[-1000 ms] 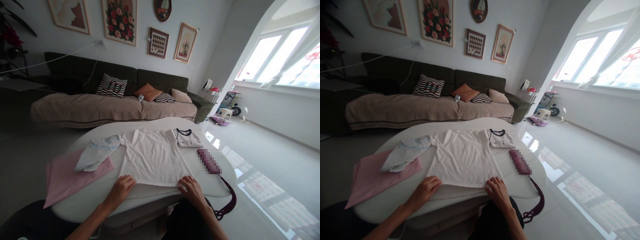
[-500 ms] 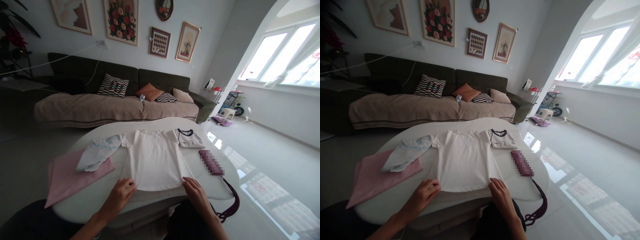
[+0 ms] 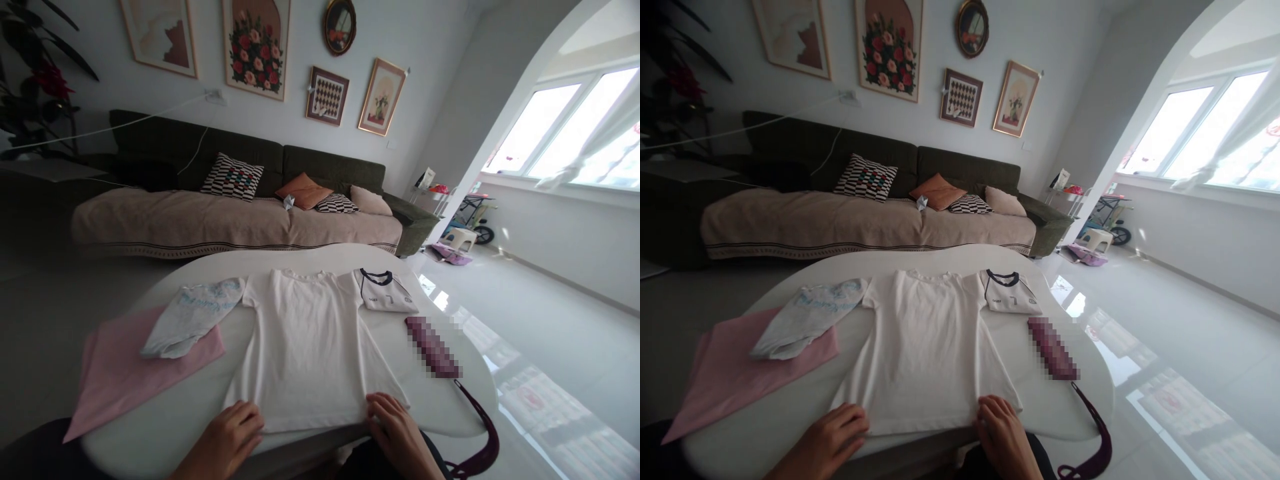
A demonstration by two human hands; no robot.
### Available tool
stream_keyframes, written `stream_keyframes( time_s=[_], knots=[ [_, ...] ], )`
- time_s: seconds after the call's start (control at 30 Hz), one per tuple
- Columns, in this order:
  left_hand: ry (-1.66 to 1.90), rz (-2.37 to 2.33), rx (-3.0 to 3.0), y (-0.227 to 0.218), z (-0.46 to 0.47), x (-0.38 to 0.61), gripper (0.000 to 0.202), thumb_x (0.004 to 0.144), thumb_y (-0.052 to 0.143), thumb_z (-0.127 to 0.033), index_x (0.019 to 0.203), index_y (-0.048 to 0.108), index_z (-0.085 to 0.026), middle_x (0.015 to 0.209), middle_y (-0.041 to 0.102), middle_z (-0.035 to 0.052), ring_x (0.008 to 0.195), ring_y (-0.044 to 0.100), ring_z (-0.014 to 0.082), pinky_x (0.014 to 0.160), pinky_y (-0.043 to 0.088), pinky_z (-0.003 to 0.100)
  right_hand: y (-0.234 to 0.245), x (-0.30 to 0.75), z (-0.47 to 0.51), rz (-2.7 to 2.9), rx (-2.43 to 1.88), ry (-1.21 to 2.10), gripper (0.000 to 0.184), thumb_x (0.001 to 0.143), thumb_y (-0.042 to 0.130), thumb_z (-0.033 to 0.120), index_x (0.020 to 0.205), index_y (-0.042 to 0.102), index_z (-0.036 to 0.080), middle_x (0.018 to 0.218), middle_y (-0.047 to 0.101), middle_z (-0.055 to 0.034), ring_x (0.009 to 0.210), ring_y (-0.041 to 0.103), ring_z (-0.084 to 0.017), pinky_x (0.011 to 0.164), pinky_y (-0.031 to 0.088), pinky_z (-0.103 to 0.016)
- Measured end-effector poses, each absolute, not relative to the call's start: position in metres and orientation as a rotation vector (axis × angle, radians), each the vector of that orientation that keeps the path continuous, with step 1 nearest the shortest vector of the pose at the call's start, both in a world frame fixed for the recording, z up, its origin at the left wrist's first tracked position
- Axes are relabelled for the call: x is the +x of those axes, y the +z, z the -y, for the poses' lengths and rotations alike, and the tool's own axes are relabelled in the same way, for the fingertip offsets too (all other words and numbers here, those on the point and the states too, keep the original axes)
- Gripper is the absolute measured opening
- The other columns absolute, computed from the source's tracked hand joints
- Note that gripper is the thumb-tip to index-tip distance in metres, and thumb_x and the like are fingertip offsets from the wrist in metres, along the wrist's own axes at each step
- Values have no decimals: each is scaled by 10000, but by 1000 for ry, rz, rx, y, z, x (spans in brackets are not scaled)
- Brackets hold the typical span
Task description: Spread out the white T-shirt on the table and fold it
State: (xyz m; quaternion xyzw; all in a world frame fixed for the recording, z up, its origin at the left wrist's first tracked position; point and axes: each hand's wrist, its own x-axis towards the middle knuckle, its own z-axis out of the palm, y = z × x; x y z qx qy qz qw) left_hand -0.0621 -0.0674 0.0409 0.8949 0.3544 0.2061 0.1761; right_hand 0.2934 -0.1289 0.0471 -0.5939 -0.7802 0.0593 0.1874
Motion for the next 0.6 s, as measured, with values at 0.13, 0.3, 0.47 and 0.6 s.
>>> stream_keyframes(
  time_s=[0.13,0.3,0.47,0.6],
  knots=[
    [553,-1056,2467,56,41,-44,199,882,417,-249,928,609,-273,863,650,-11,799,612,141,737,475,239,52,288,99,2085,-1724,192,272,902,321,252,871,589,218,958,639,-85,922,587,-189,819,466,-328],
    [648,-1211,2455,54,-30,4,362,879,388,-257,1223,495,-217,1301,485,75,1223,406,204,995,358,362,45,261,34,2098,-1796,111,368,888,349,269,1208,508,183,1332,439,-98,1251,362,-231,1001,346,-378],
    [372,-1412,2471,27,-67,9,637,804,478,-473,1361,316,-209,1447,216,133,1332,127,328,1015,210,573,20,267,-1,2033,-2009,167,541,864,380,442,1346,346,198,1424,278,-75,1318,184,-283,1030,264,-485],
    [297,-1280,2381,36,-97,-10,563,763,501,-555,1244,496,-263,1356,418,107,1260,349,294,990,333,446,16,303,-20,1887,-1908,230,421,880,326,415,1179,537,206,1228,550,-75,1149,490,-221,942,396,-364]
  ],
)
